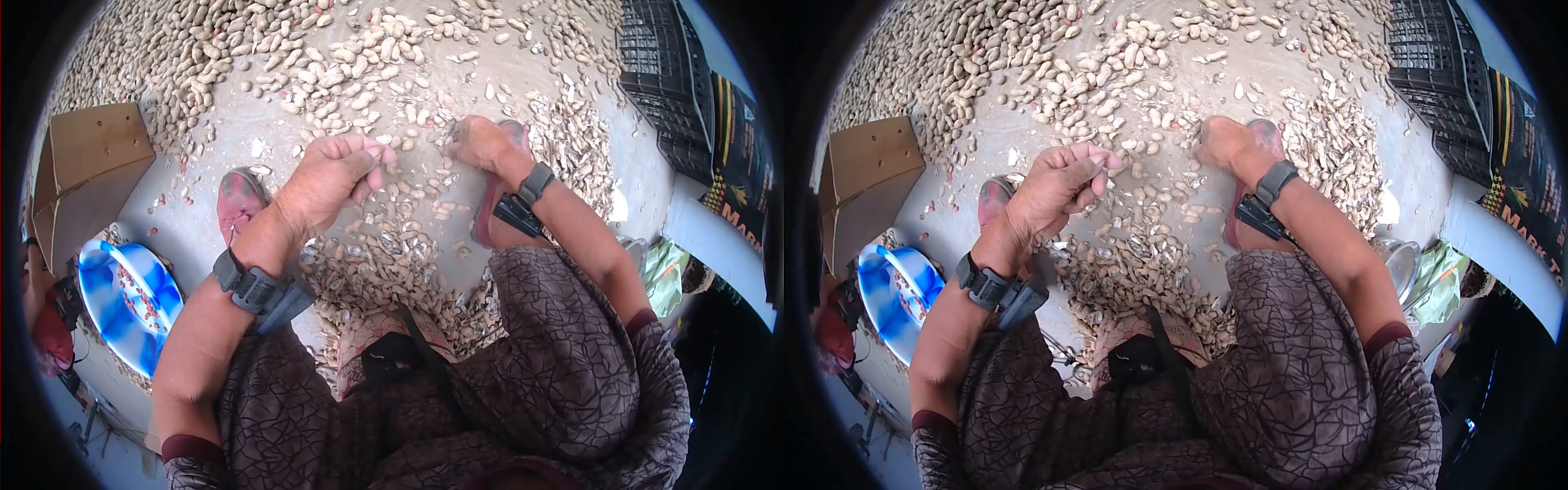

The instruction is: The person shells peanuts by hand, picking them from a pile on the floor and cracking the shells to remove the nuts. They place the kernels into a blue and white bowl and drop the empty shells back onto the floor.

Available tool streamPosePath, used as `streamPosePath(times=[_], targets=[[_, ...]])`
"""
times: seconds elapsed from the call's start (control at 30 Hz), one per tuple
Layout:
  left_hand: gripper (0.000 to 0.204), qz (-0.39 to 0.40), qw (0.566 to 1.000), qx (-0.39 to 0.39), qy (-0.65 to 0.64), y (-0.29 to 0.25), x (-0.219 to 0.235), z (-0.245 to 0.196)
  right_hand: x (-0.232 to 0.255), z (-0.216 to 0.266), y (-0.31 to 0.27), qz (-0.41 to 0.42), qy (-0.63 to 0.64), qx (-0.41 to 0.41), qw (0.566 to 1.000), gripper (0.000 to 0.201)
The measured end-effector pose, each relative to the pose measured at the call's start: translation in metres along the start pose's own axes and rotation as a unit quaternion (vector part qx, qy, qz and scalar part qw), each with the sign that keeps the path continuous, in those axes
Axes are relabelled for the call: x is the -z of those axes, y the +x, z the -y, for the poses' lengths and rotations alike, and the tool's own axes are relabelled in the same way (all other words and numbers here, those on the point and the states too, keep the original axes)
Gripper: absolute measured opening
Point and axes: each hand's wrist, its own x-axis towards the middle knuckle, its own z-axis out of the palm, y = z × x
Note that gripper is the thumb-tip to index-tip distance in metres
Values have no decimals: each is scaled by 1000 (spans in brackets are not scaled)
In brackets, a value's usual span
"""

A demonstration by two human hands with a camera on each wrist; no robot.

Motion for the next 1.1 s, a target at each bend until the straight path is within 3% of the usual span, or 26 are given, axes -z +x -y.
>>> streamPosePath(times=[0.07, 0.13, 0.17, 0.23, 0.37, 0.47, 0.53, 0.63, 0.8, 0.93, 1.1], targets=[[19, -2, 1000, 1, -2, 1, 1, 2, 5, 10, -6, -1, -8, -6, 1000, 41], [19, -4, 1000, 1, -4, 1, 2, 4, 11, 20, -11, 74, 3, -53, 996, 41], [19, -6, 1000, 1, -7, 1, 2, 4, 6, 17, -8, 74, 4, -52, 996, 41], [19, -9, 1000, 1, -9, 1, 1, 3, -10, 8, 3, 5, -25, 14, 1000, 35], [19, -9, 1000, 5, -12, 1, 1, 3, -17, -3, 9, -22, -6, 47, 999, 30], [19, -11, 1000, 1, -16, 4, 2, 7, 8, 4, -2, 26, 74, 71, 994, 22], [19, -17, 1000, -1, -19, 4, 0, 5, 22, 7, -6, 111, 303, 63, 944, 11], [19, -33, 998, 25, -39, 0, 4, 2, 36, 17, -17, 109, 392, 110, 907, 7], [20, -55, 992, -72, -91, -22, 52, -19, 35, 20, -21, 132, 379, 126, 907, 10], [23, -131, 965, -162, -162, -71, 118, -30, 30, 23, -25, 117, 386, 112, 908, 8], [19, -354, 893, -217, -176, -166, 197, -13, 29, 27, -21, 113, 395, 113, 905, 8]])
